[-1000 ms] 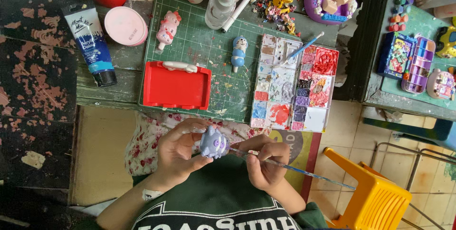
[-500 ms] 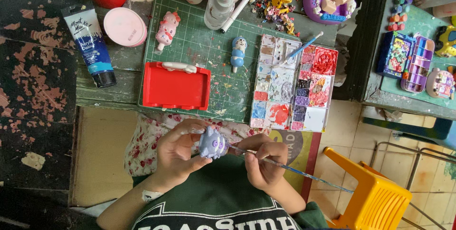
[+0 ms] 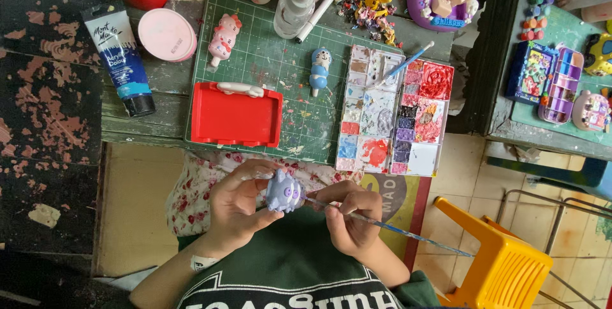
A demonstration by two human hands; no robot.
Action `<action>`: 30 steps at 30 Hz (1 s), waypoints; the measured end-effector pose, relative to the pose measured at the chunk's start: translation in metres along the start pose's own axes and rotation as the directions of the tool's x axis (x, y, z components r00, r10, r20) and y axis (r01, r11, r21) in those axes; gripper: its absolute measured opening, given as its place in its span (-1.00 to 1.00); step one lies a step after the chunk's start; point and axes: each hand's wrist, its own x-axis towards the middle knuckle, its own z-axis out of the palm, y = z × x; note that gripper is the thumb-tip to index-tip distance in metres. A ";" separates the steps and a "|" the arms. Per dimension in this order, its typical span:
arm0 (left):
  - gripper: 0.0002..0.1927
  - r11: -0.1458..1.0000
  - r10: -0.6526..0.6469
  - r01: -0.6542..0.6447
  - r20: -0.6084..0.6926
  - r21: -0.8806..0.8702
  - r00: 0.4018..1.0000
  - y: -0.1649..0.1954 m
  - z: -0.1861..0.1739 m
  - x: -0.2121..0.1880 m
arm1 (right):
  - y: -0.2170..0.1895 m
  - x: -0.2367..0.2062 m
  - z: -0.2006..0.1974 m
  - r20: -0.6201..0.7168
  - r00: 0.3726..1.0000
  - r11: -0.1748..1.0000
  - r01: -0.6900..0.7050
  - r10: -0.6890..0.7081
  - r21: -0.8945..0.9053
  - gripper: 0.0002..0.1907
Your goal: The person paints a small purple figurine with white and purple paint using a fine brush. They rotate the figurine to access different sides, dip the brush into a water container, and reload paint from a palette. The figurine is held in the left hand while the right hand applies paint.
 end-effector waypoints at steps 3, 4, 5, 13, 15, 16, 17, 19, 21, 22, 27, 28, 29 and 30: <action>-0.43 1.000 0.005 -0.005 0.002 -0.003 1.000 0.000 0.000 0.000 | 0.000 0.000 0.001 -0.004 1.000 1.000 -0.003 0.003 0.015 -0.77; -0.43 1.000 0.013 -0.013 0.003 -0.002 1.000 0.000 0.000 0.001 | 0.000 0.001 0.001 -0.002 1.000 1.000 0.000 0.000 0.016 -0.77; -0.43 1.000 0.013 -0.013 0.003 -0.003 1.000 0.000 0.001 0.000 | -0.001 0.000 0.000 -0.001 1.000 1.000 0.002 -0.002 0.016 -0.77; -0.42 1.000 0.004 -0.004 0.005 0.029 1.000 0.001 0.000 0.001 | -0.001 0.004 0.001 0.005 1.000 0.999 0.028 -0.028 0.031 -0.78; -0.42 1.000 0.022 -0.022 0.007 0.020 1.000 0.000 0.001 0.000 | -0.001 0.002 0.001 0.006 1.000 0.999 0.026 -0.026 0.028 -0.78; -0.43 0.999 0.032 -0.032 0.007 0.015 0.999 -0.001 0.001 0.000 | -0.001 0.002 0.001 0.008 1.000 0.999 0.029 -0.030 0.027 -0.78; -0.43 1.000 0.024 -0.024 0.007 0.008 1.000 -0.001 0.001 0.000 | -0.001 0.001 0.001 0.011 0.999 0.999 0.033 -0.033 0.026 -0.78; -0.43 1.000 0.004 -0.004 0.008 -0.007 1.000 -0.001 0.000 -0.002 | 0.000 0.000 0.001 0.009 1.000 0.999 0.024 -0.024 0.027 -0.78; -0.42 1.000 0.007 -0.007 0.006 0.005 1.000 -0.001 -0.001 -0.002 | 0.000 0.000 0.001 0.010 1.000 0.999 0.020 -0.020 0.031 -0.78; -0.42 1.000 0.009 -0.009 0.005 0.011 1.000 -0.001 -0.001 -0.002 | -0.001 0.000 0.001 0.010 1.000 0.999 0.019 -0.019 0.035 -0.78; -0.43 1.000 0.003 -0.003 0.001 -0.008 1.000 -0.003 -0.001 -0.003 | -0.002 0.000 0.001 0.009 1.000 0.999 0.013 -0.013 0.032 -0.78; -0.42 1.000 0.012 -0.012 -0.007 -0.014 1.000 -0.004 -0.001 -0.003 | -0.003 0.000 0.002 0.004 1.000 0.998 0.009 -0.009 0.062 -0.78; -0.42 1.000 0.016 -0.016 -0.009 -0.010 1.000 -0.004 -0.001 -0.003 | -0.003 0.000 0.002 -0.001 1.000 0.996 0.005 -0.005 0.092 -0.79; -0.42 1.000 0.020 -0.020 -0.010 -0.006 1.000 -0.004 -0.001 -0.003 | -0.003 0.000 0.002 -0.002 1.000 0.997 0.005 -0.005 0.083 -0.78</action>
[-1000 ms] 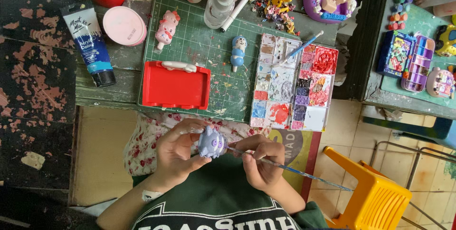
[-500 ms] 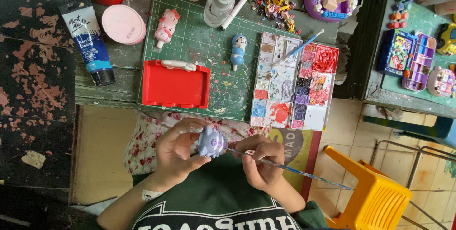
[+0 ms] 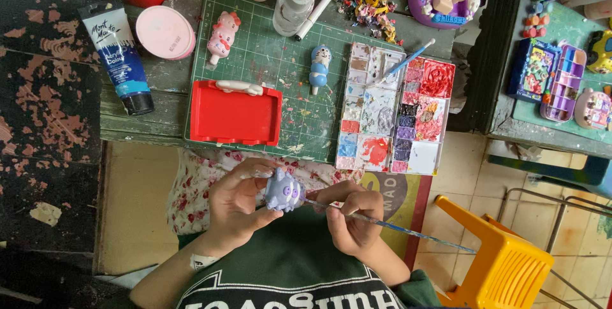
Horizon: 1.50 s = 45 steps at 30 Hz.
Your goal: The person paints a small purple figurine with white and purple paint using a fine brush. They rotate the figurine to access different sides, dip the brush into a water container, and reload paint from a palette. The figurine is held in the left hand while the right hand applies paint.
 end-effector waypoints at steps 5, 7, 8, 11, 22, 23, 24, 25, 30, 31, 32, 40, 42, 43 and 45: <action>-0.42 1.000 -0.014 0.014 0.000 -0.003 1.000 0.001 -0.001 0.000 | 0.000 0.001 -0.001 -0.003 1.000 1.000 -0.005 0.005 -0.024 -0.78; -0.42 1.000 -0.020 0.020 0.002 0.000 1.000 0.001 -0.001 0.000 | 0.001 0.001 -0.002 0.002 1.000 0.999 0.006 -0.006 -0.040 -0.79; -0.42 1.000 -0.018 0.018 0.004 -0.005 1.000 0.001 -0.001 0.000 | 0.001 0.002 -0.002 0.004 1.000 0.999 0.012 -0.012 -0.049 -0.79; -0.43 1.000 -0.012 0.012 0.009 -0.013 1.000 0.002 0.000 0.001 | 0.002 0.002 -0.002 0.003 1.000 0.999 0.010 -0.010 -0.033 -0.78; -0.42 1.000 -0.003 0.002 0.017 0.016 1.000 0.002 0.001 0.002 | 0.003 -0.001 -0.003 0.001 1.000 1.000 -0.005 0.005 -0.014 -0.78; -0.41 1.000 -0.010 0.010 0.014 0.004 1.000 0.002 0.001 0.001 | 0.003 -0.001 -0.003 -0.001 1.000 1.000 -0.005 0.005 -0.009 -0.78; -0.41 1.000 -0.017 0.017 0.012 -0.007 1.000 0.002 0.002 0.001 | 0.002 0.000 -0.003 0.007 1.000 1.000 -0.004 0.004 -0.004 -0.78; -0.40 1.000 -0.024 0.024 0.009 -0.018 1.000 0.002 0.002 0.001 | 0.002 0.000 -0.004 0.016 1.000 1.000 -0.003 0.003 0.001 -0.78; -0.41 1.000 -0.003 0.003 0.020 0.008 1.000 0.002 0.000 0.002 | 0.001 0.002 -0.006 0.027 1.000 1.000 -0.009 0.009 -0.017 -0.76; -0.41 1.000 -0.004 0.004 0.022 0.009 1.000 0.002 0.000 0.002 | 0.001 0.002 -0.006 0.026 1.000 1.000 -0.014 0.015 -0.013 -0.77; -0.41 1.000 -0.003 0.003 0.019 0.004 1.000 0.002 0.000 0.002 | 0.001 0.002 -0.006 0.025 0.999 1.000 -0.019 0.019 -0.008 -0.77; -0.41 1.000 -0.017 0.017 0.022 -0.002 1.000 0.002 0.001 0.003 | 0.000 0.003 -0.005 0.002 1.000 0.998 0.018 -0.018 -0.057 -0.78; -0.41 1.000 -0.029 0.029 0.023 0.002 0.999 0.002 0.000 0.003 | 0.000 0.003 -0.004 0.005 1.000 0.999 0.013 -0.013 -0.051 -0.78; -0.41 0.999 -0.035 0.035 0.023 0.004 0.999 0.002 0.000 0.003 | 0.000 0.002 -0.004 0.006 1.000 0.999 0.011 -0.010 -0.048 -0.78; -0.42 1.000 -0.020 0.020 0.022 0.000 1.000 0.003 0.001 0.004 | 0.001 0.002 -0.004 0.007 1.000 1.000 0.003 -0.003 -0.028 -0.78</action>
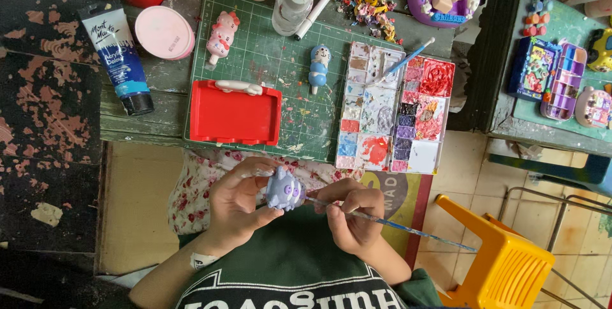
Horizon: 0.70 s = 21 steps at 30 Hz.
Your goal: The person paints a small purple figurine with white and purple paint using a fine brush. They rotate the figurine to access different sides, dip the brush into a water container, and reload paint from a palette. The figurine is held in the left hand while the right hand applies paint.
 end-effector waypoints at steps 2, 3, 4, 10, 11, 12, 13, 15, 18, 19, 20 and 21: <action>-0.42 1.000 0.003 -0.003 0.000 -0.005 1.000 0.000 0.000 0.000 | 0.001 0.000 0.000 0.003 1.000 0.999 -0.009 0.009 0.031 -0.77; -0.43 1.000 -0.001 0.001 0.001 -0.007 1.000 0.001 0.000 0.000 | 0.001 0.000 0.000 0.004 1.000 1.000 -0.011 0.011 0.029 -0.77; -0.43 1.000 -0.005 0.005 0.002 -0.010 1.000 0.001 0.000 0.000 | 0.001 -0.001 -0.001 0.006 1.000 1.000 -0.013 0.013 0.027 -0.77; -0.42 1.000 -0.015 0.015 0.005 0.022 1.000 0.001 -0.001 0.000 | 0.002 0.000 -0.001 0.016 1.000 1.000 -0.003 0.003 0.000 -0.75; -0.42 1.000 -0.009 0.009 0.001 0.012 1.000 0.001 -0.001 0.000 | 0.002 0.000 -0.001 0.016 1.000 1.000 0.000 0.000 -0.002 -0.75; -0.42 1.000 -0.003 0.003 -0.003 0.002 1.000 0.001 0.000 0.000 | 0.002 0.001 -0.001 0.018 1.000 1.000 0.004 -0.004 -0.008 -0.75; -0.42 1.000 0.003 -0.003 -0.007 -0.008 1.000 0.000 0.000 0.000 | 0.002 0.001 -0.002 0.020 1.000 1.000 0.009 -0.008 -0.015 -0.75; -0.42 1.000 0.011 -0.011 -0.003 -0.011 1.000 0.000 0.000 -0.001 | 0.002 0.000 -0.002 0.023 1.000 1.000 0.007 -0.007 -0.013 -0.75; -0.43 1.000 0.010 -0.010 0.000 -0.008 1.000 -0.001 -0.001 -0.002 | 0.001 -0.002 -0.001 0.021 1.000 1.000 -0.010 0.010 0.000 -0.75; -0.43 1.000 0.009 -0.009 0.001 -0.006 1.000 -0.001 -0.001 -0.002 | 0.001 -0.001 -0.001 0.019 1.000 1.000 -0.011 0.011 -0.002 -0.74; -0.43 1.000 0.003 -0.003 0.001 -0.009 1.000 -0.001 -0.001 -0.002 | 0.001 -0.001 -0.001 0.016 1.000 1.000 -0.011 0.011 -0.004 -0.74; -0.43 1.000 -0.003 0.003 0.001 -0.011 1.000 -0.001 -0.002 -0.002 | 0.001 -0.002 -0.001 0.009 1.000 1.000 -0.017 0.017 0.001 -0.75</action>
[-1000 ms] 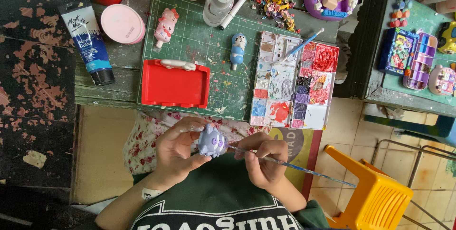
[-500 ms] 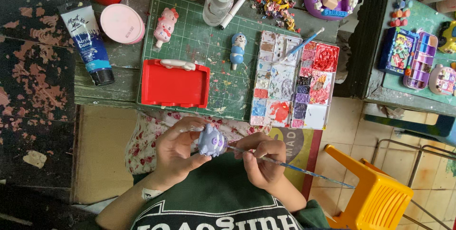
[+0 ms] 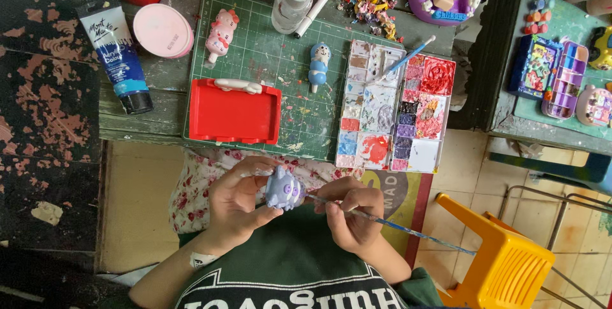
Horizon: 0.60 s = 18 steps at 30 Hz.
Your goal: The person paints a small purple figurine with white and purple paint using a fine brush. They rotate the figurine to access different sides, dip the brush into a water container, and reload paint from a palette. The figurine is held in the left hand while the right hand applies paint.
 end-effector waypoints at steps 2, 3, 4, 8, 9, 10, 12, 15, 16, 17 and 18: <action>-0.43 1.000 0.000 0.000 0.000 -0.006 1.000 0.000 -0.001 0.001 | -0.001 0.000 0.000 -0.013 1.000 1.000 -0.009 0.009 0.010 -0.75; -0.43 1.000 0.004 -0.004 -0.001 -0.010 1.000 -0.001 0.000 0.000 | -0.001 0.000 0.001 -0.027 0.999 1.000 -0.017 0.017 0.019 -0.76; -0.43 1.000 0.008 -0.008 -0.001 -0.014 1.000 -0.001 0.000 0.000 | -0.002 0.000 0.002 -0.041 0.999 0.999 -0.024 0.025 0.028 -0.77; -0.41 0.996 -0.076 0.076 0.002 -0.037 0.997 0.002 -0.001 0.000 | -0.003 0.003 0.004 -0.084 0.996 1.000 -0.006 0.006 0.002 -0.80; -0.41 0.995 -0.088 0.089 0.010 -0.050 0.996 0.003 -0.001 0.000 | -0.005 0.003 0.005 -0.104 0.994 0.999 -0.006 0.011 0.045 -0.80; -0.41 0.993 -0.100 0.101 0.019 -0.062 0.995 0.004 -0.001 0.000 | -0.006 0.003 0.006 -0.125 0.992 0.996 -0.004 0.015 0.087 -0.80; -0.43 0.990 -0.125 0.125 0.004 -0.072 0.992 0.004 0.000 0.002 | -0.008 0.004 0.006 -0.165 0.986 0.993 -0.001 0.021 0.120 -0.81; -0.45 0.985 -0.147 0.145 -0.009 -0.095 0.989 0.005 0.002 0.004 | -0.011 0.006 0.006 -0.198 0.980 0.996 0.005 0.014 0.095 -0.82; -0.45 0.983 -0.152 0.150 -0.012 -0.105 0.988 0.005 0.003 0.004 | -0.011 0.006 0.006 -0.189 0.982 0.996 0.011 0.007 0.091 -0.82; -0.45 0.984 -0.148 0.148 -0.001 -0.098 0.989 0.006 0.003 0.004 | -0.011 0.006 0.007 -0.181 0.983 0.996 0.016 0.000 0.087 -0.82; -0.45 0.985 -0.146 0.147 0.011 -0.091 0.989 0.008 0.003 0.004 | -0.011 0.006 0.007 -0.165 0.986 0.996 0.022 -0.007 0.090 -0.81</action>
